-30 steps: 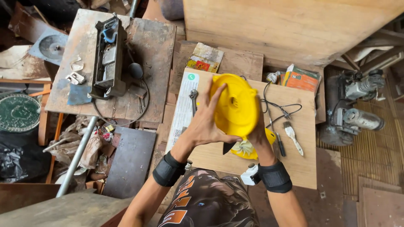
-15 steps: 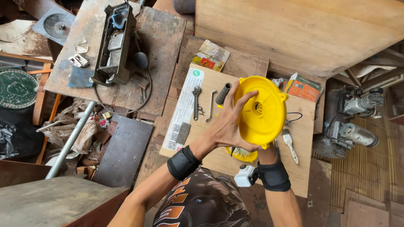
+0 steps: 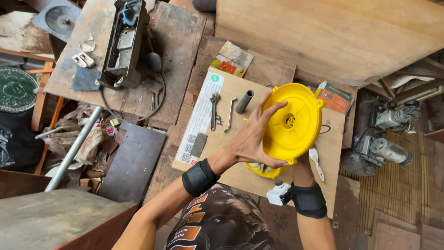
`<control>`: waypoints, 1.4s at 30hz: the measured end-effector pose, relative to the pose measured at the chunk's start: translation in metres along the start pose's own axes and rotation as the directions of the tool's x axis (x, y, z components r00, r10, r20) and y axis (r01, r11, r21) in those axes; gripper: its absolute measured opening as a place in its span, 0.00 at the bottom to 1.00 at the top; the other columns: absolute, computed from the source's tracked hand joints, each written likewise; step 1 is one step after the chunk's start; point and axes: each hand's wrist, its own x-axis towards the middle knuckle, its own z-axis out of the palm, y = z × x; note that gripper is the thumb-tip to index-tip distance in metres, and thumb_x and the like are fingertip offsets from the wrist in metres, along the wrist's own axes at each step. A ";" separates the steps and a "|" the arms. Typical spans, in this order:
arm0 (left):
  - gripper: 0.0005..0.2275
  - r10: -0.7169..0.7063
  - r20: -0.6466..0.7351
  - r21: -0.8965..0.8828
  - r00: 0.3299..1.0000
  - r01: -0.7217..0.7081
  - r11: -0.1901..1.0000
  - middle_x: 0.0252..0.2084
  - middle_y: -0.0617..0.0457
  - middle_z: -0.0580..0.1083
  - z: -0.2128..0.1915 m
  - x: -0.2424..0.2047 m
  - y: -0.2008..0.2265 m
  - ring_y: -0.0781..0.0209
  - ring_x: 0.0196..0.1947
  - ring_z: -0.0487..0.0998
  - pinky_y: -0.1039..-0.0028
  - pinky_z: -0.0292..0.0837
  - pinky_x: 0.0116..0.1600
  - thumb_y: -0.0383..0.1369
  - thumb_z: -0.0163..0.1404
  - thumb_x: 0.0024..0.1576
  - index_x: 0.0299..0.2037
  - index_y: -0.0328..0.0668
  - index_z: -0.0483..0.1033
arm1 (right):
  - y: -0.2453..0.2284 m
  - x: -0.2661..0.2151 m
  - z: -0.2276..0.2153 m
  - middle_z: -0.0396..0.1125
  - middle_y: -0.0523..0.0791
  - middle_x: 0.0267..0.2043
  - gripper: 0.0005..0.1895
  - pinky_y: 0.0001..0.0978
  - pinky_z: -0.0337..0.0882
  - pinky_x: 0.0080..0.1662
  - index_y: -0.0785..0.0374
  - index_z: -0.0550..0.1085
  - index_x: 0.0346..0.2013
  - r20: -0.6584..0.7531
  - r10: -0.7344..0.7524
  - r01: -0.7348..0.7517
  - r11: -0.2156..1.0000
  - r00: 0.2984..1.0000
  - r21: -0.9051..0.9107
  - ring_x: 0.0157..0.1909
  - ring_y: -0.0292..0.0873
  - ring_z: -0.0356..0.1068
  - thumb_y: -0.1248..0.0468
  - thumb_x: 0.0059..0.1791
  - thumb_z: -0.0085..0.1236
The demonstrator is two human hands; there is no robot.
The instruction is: Dismantling and cleaning the fan and housing of a yellow handheld blower in a workshop.
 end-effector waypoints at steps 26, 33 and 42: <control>0.52 -0.033 -0.002 -0.048 0.999 0.033 0.998 0.77 0.28 0.49 0.003 -0.017 -0.015 0.27 0.78 0.53 0.46 0.56 0.79 0.58 0.64 0.37 0.73 0.48 0.57 | 0.010 -0.004 0.061 0.48 0.52 0.78 0.38 0.49 0.60 0.72 0.57 0.47 0.77 0.085 -0.368 0.367 0.826 0.926 -0.428 0.77 0.51 0.53 0.50 0.57 0.51; 0.52 0.032 0.028 -0.063 0.999 -0.030 0.998 0.77 0.28 0.47 0.001 -0.024 -0.031 0.27 0.78 0.51 0.44 0.53 0.81 0.60 0.64 0.36 0.72 0.47 0.58 | 0.017 0.006 0.075 0.62 0.50 0.65 0.28 0.41 0.70 0.60 0.66 0.60 0.67 -0.040 -0.574 0.462 0.696 0.818 -0.549 0.63 0.45 0.66 0.54 0.57 0.52; 0.52 0.022 -0.009 -0.227 1.000 -0.024 0.974 0.80 0.33 0.49 0.004 -0.034 -0.053 0.37 0.78 0.52 0.51 0.51 0.77 0.63 0.59 0.38 0.71 0.43 0.58 | 0.018 0.001 0.096 0.75 0.47 0.39 0.21 0.30 0.74 0.42 0.68 0.73 0.50 -0.027 -0.792 0.394 0.332 0.610 -0.857 0.40 0.38 0.74 0.53 0.63 0.38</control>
